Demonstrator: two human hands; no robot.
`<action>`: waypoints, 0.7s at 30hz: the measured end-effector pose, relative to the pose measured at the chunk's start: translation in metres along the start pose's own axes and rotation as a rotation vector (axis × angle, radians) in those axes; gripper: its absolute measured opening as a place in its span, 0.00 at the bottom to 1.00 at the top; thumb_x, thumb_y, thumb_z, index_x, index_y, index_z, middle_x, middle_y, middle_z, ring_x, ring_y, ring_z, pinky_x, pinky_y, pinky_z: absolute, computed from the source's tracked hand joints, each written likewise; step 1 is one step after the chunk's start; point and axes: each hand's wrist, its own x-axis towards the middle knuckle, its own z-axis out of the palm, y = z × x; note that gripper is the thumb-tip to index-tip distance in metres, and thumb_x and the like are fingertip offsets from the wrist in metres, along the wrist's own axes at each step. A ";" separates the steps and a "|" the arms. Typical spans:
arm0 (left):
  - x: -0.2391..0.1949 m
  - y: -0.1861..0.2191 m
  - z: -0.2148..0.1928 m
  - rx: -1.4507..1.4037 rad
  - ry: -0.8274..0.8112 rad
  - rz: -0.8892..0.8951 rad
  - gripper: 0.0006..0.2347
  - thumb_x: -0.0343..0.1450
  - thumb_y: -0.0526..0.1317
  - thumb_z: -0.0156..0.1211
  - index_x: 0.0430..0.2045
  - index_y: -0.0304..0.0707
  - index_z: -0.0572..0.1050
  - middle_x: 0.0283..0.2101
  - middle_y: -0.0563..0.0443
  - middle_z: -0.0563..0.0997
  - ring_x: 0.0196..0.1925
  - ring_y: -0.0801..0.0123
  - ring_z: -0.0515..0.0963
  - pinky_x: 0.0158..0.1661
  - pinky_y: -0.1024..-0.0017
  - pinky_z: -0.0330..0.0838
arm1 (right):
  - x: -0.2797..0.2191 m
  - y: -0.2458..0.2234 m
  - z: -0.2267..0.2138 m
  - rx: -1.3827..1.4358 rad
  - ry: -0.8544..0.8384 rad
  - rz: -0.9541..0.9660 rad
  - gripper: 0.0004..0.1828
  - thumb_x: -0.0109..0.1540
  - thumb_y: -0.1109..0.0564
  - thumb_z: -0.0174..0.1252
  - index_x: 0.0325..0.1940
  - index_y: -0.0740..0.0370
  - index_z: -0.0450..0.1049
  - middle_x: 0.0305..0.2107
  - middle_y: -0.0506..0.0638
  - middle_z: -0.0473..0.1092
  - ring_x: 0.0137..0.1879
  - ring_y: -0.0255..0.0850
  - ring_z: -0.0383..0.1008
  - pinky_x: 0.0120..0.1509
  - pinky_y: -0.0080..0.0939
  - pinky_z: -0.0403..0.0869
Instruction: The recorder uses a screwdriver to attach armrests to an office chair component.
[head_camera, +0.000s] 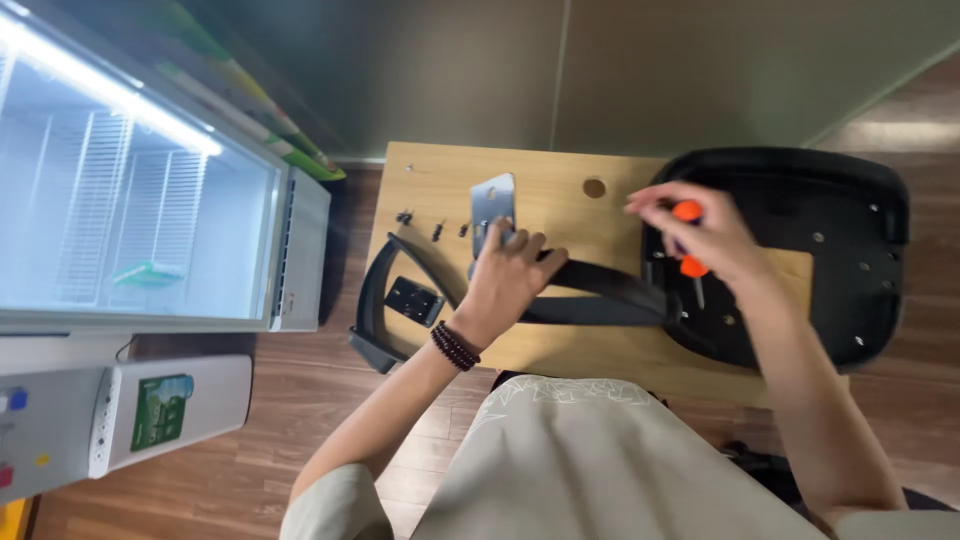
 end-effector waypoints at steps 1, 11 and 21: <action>0.006 0.009 0.004 -0.004 0.001 0.013 0.13 0.70 0.37 0.62 0.49 0.50 0.77 0.38 0.53 0.79 0.47 0.66 0.80 0.63 0.56 0.61 | -0.001 -0.001 0.006 0.002 0.013 0.003 0.12 0.66 0.56 0.58 0.50 0.65 0.78 0.46 0.49 0.78 0.24 0.29 0.67 0.28 0.30 0.69; 0.049 0.044 0.045 0.007 -0.294 0.197 0.20 0.67 0.53 0.63 0.44 0.39 0.76 0.24 0.50 0.80 0.26 0.63 0.80 0.53 0.62 0.65 | -0.038 0.007 0.033 -0.281 0.032 -0.112 0.14 0.66 0.50 0.61 0.49 0.62 0.80 0.34 0.51 0.79 0.32 0.36 0.74 0.37 0.35 0.72; 0.087 0.007 0.095 -0.505 -0.625 -0.511 0.20 0.65 0.56 0.59 0.21 0.33 0.78 0.23 0.44 0.82 0.30 0.55 0.84 0.34 0.59 0.79 | -0.066 0.059 0.086 -0.307 -0.021 -0.182 0.33 0.55 0.45 0.72 0.54 0.71 0.73 0.40 0.59 0.78 0.39 0.44 0.79 0.43 0.41 0.75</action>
